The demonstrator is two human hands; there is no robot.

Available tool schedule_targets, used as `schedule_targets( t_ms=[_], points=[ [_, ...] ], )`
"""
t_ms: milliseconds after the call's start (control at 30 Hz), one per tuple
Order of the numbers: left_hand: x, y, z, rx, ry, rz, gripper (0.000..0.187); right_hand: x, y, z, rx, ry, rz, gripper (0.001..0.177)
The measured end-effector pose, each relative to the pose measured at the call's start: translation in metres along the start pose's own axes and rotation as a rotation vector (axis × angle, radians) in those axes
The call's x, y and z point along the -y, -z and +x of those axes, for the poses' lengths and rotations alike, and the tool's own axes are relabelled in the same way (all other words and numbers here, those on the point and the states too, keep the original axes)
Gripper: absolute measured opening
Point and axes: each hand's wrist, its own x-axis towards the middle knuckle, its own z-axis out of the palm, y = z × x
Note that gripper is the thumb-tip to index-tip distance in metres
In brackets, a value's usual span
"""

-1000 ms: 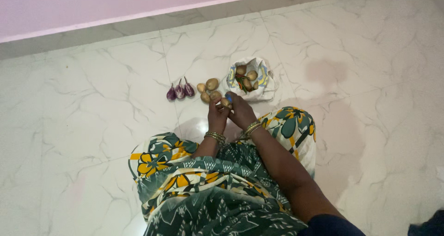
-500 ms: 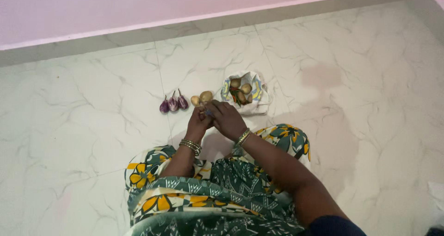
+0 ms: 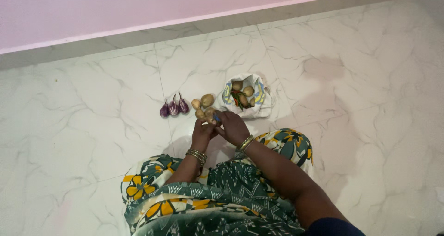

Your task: The person sits on the floor and peels small purple eggplants and potatoes using a blue peeler. They handle the vegetables one at a time, placing peeled items back into a cloth bag.

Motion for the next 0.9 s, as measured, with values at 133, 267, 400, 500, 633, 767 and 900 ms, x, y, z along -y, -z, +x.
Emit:
schedule_targets(
  t_ms=[133,267,400,500,633,767,900],
  points=[
    [0.017,0.015,0.012,-0.010,0.127,-0.074,0.044,0.006,-0.013,-0.002,-0.110,0.197,-0.002,0.062],
    [0.032,0.026,0.013,0.011,-0.010,0.016,0.045,-0.003,-0.022,0.002,-0.055,0.212,0.115,0.067],
    [0.031,0.019,0.007,0.041,-0.127,0.139,0.052,-0.015,-0.023,0.004,0.080,0.069,0.318,0.071],
    [0.022,0.012,0.001,0.033,-0.239,0.286,0.053,-0.021,-0.024,0.005,0.100,0.010,0.587,0.072],
    [0.015,0.009,0.001,-0.025,-0.102,0.257,0.047,-0.027,-0.027,0.007,0.141,-0.126,0.470,0.071],
    [0.022,0.013,0.006,-0.007,0.031,0.065,0.046,-0.026,-0.031,0.003,0.052,-0.083,0.370,0.067],
    [0.016,0.013,0.007,-0.023,0.172,-0.007,0.044,-0.021,-0.030,0.002,0.079,-0.099,0.263,0.066]
  ],
)
